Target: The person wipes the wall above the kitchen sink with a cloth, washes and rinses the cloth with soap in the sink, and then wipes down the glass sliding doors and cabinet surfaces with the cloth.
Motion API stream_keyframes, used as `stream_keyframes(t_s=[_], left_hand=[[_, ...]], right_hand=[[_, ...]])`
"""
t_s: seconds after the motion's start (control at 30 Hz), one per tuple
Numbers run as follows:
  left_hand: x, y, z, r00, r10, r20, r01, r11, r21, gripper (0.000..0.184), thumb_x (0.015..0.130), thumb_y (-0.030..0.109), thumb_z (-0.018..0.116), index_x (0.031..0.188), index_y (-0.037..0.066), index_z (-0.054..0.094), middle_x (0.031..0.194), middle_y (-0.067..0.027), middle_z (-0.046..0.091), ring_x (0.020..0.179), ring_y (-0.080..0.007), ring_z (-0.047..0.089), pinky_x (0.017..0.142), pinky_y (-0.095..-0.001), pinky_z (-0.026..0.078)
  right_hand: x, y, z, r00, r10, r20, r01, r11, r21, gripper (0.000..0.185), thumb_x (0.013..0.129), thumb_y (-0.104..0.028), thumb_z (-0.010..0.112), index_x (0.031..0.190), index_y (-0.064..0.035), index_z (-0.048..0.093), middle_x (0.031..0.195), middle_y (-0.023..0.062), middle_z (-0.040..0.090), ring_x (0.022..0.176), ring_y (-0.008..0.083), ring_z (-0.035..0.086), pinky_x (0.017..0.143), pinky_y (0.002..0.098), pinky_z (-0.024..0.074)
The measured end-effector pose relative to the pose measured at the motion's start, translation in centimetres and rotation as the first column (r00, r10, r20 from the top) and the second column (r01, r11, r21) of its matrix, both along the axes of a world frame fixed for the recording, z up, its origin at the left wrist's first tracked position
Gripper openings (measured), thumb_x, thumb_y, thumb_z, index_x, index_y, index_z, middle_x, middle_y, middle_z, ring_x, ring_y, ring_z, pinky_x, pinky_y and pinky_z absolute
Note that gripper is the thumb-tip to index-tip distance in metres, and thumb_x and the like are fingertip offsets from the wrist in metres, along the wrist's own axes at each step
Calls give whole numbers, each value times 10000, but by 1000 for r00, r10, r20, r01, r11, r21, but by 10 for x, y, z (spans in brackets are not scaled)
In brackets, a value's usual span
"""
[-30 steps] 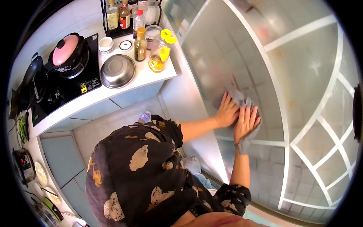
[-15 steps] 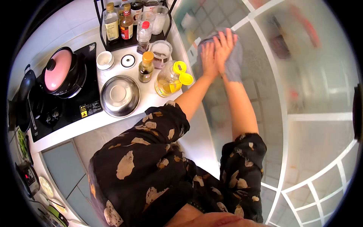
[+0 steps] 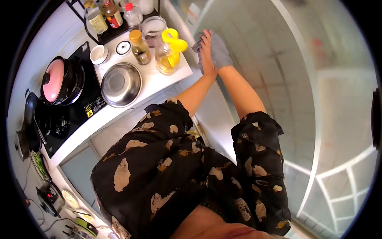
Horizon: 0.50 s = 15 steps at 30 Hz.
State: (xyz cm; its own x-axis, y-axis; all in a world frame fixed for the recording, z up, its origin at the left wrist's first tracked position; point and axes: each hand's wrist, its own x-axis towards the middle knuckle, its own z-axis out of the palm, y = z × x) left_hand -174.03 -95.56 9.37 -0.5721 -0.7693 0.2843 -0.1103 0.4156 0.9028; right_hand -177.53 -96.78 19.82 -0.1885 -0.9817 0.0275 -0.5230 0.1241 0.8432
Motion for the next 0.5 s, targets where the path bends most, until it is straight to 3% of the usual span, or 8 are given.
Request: stream_keyframes(t_s=[0.03,0.1,0.23,0.4,0.43,0.47,0.5], left_hand=[[8,16,-2,1000,-13,7,13,1000,9,713,847,309,519,1418,76,160,1454,-182,173,1343,-385,151,1053,-519,178],[32,76,-9,994,-104,39,104,994,20,714,845,304,522,1415,70,161,1452,-187,174,1340,-388,153,1053,-514,182],[86,192,-22,931,-343,123,337,939,69,714,842,293,528,1410,59,165,1446,-197,177,1335,-394,157,1053,-505,190],[131,294,-47,775,-595,216,589,802,95,715,838,280,536,1404,45,169,1439,-210,181,1329,-400,162,1053,-493,200],[147,321,-50,700,-668,251,670,737,94,715,837,277,537,1403,42,170,1437,-213,182,1328,-402,163,1053,-491,202],[151,330,-50,658,-701,276,703,703,107,715,836,275,539,1401,40,170,1436,-215,183,1327,-403,164,1053,-489,204],[159,347,-52,596,-746,296,753,648,117,715,835,272,540,1400,37,171,1434,-218,184,1326,-405,165,1053,-486,206]], right_hand=[[10,17,-1,982,49,-181,-32,995,98,454,927,-221,361,1354,-71,325,1423,53,323,1321,233,267,1085,353,215],[32,79,-6,936,94,-338,-32,982,186,443,926,-220,370,1340,-65,344,1415,54,338,1316,227,280,1081,351,225],[84,195,-1,981,15,-191,21,983,183,423,923,-217,388,1313,-52,383,1400,56,369,1307,214,307,1075,347,246],[135,300,-21,891,55,-450,118,930,347,405,921,-214,406,1286,-39,422,1384,57,399,1298,202,334,1068,343,267],[159,344,-26,980,-196,13,194,976,101,388,886,-187,434,1244,-42,469,1361,62,424,1298,204,338,1064,350,276],[167,355,-23,846,-178,503,278,952,-131,374,852,-160,462,1203,-44,516,1339,66,448,1298,205,342,1059,356,284],[178,378,-20,838,-226,497,331,934,-133,374,852,-160,462,1203,-44,516,1339,66,448,1298,205,342,1059,356,284]])
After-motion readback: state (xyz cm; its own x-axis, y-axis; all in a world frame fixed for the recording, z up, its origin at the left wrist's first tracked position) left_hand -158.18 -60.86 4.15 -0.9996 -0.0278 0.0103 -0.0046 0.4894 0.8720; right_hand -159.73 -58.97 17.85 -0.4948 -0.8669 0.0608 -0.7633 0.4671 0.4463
